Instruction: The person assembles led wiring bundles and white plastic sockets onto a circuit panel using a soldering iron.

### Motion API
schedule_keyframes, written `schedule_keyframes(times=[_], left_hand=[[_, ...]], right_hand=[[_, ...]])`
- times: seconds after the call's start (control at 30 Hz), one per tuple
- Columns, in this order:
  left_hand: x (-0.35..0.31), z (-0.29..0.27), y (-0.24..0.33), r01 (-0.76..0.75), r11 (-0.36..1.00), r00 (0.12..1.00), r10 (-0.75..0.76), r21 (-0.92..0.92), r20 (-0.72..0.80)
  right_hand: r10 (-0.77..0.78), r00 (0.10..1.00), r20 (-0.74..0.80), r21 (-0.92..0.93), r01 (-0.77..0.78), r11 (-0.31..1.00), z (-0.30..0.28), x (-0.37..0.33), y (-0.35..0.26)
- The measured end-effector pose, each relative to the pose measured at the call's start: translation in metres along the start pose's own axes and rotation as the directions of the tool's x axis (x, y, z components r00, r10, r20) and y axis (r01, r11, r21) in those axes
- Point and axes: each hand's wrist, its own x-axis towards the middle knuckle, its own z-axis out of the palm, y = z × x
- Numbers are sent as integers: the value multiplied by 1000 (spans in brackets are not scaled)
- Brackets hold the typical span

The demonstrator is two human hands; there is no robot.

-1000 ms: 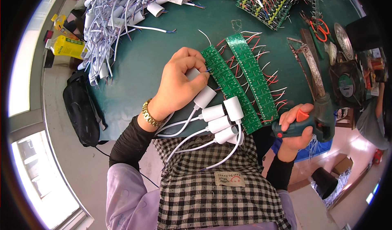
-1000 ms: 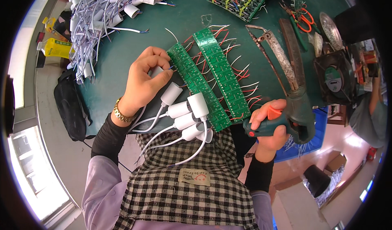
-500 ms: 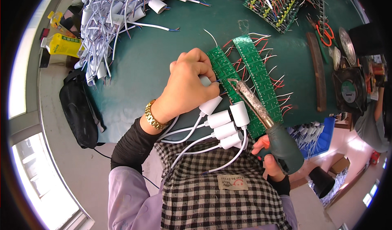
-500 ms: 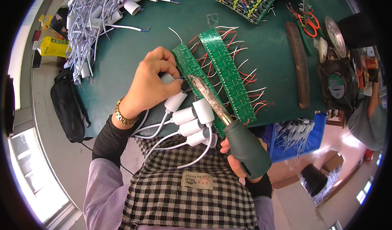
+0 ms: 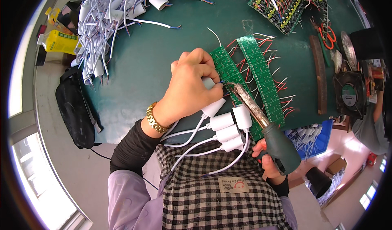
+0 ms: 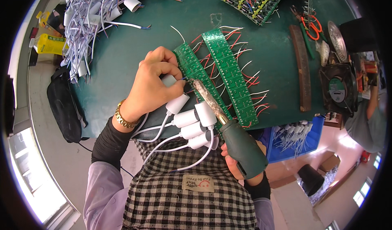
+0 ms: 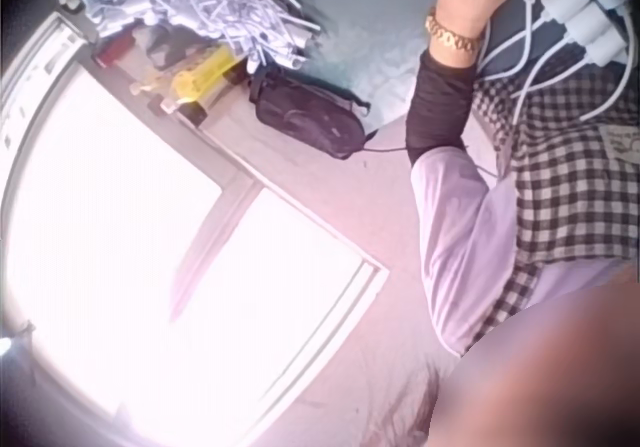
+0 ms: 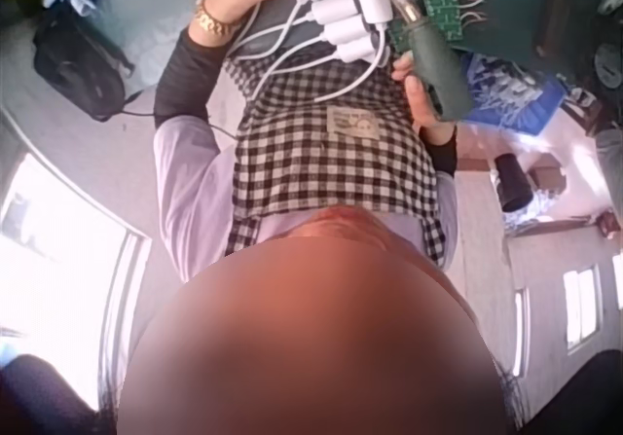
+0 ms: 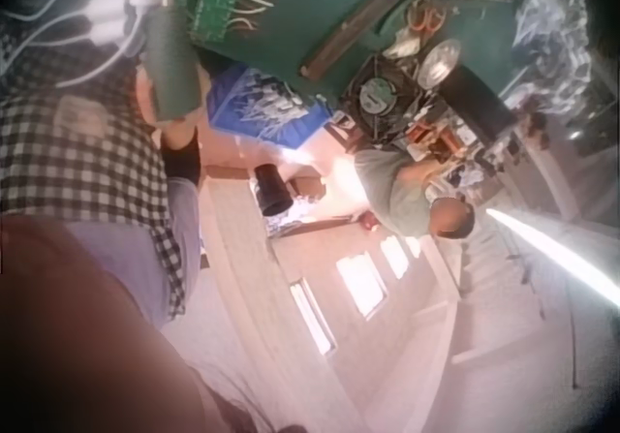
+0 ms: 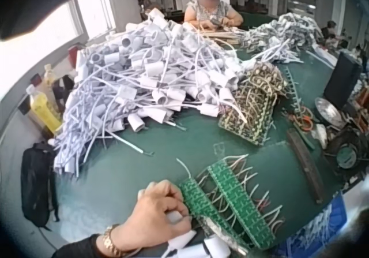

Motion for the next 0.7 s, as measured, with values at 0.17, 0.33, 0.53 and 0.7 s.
schedule_keyframes(times=[0.17, 0.33, 0.53, 0.7], left_hand=[[1, 2, -1, -12, 1000, 1000, 12, -3, -6], [0, 2, -1, 6, 1000, 1000, -6, 7, -11], [0, 4, -1, -9, 1000, 999, 9, 10, -34], [-2, 4, 1, 36, 999, 999, -36, 28, -23]], right_hand=[[44, 999, 3, 138, -44, 990, -2, 6, -6], [33, 998, 46, 93, -37, 995, -8, 10, -7], [48, 997, 63, 29, -50, 998, -8, 13, -14], [21, 998, 59, 16, -22, 1000, -10, 8, -2]])
